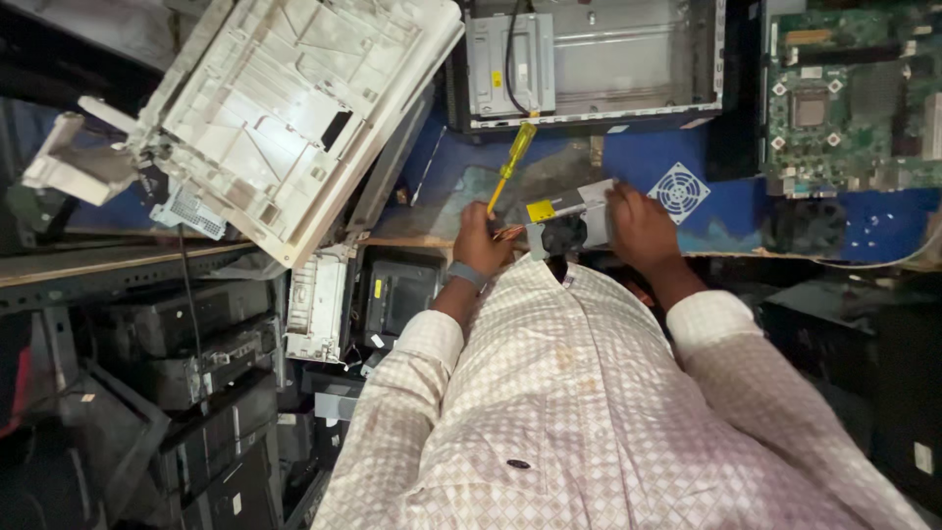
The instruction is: The person uses a yellow screwdriver to remove screws from a computer power supply unit, then detaches the cooling fan and sets it aside. The person continues to unscrew and separate the power supply casing to expose internal components.
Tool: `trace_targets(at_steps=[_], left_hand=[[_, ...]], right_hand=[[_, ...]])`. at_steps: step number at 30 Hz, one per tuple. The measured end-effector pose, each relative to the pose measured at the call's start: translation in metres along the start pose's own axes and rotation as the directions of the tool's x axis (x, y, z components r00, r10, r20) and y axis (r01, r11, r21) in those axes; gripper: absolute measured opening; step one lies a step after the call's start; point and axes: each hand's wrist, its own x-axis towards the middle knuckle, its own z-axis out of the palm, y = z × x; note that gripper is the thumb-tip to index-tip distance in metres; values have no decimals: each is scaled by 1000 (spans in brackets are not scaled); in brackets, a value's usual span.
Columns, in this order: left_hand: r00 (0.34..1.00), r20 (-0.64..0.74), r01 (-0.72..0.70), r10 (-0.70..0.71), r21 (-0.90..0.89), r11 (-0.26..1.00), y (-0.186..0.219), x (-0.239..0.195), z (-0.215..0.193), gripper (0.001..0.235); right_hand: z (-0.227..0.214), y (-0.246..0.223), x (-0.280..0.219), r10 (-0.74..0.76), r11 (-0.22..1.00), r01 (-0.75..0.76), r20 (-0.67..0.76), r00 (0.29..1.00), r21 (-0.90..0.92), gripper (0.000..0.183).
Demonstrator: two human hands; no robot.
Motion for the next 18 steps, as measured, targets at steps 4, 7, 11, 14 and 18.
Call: trace_targets(at_steps=[4,7,11,14,18], left_hand=[[990,134,53,-38,-112,992,8,-7,-4,34],[998,8,-64,66,-173,983,11,-20,-4,25],[998,-1,-56,57,-223,973,7,-30,-5,24],[993,-16,-114,114,-285,952,6,-27,-9,32],[994,41,-83,97,-252,964,4,-29,-12,57]], right_hand=[[7,-16,-25,113,993,-110,-93,989,35,54],[5,-24,-34,204,975,-201,-17,979,91,59],[-15,-33,-49,196,956,-204,54,979,211,82],[-29,-32,-46,183,919,-198,75,980,342,73],[-33,-30,-39,215,795,-189,24,976,577,87]])
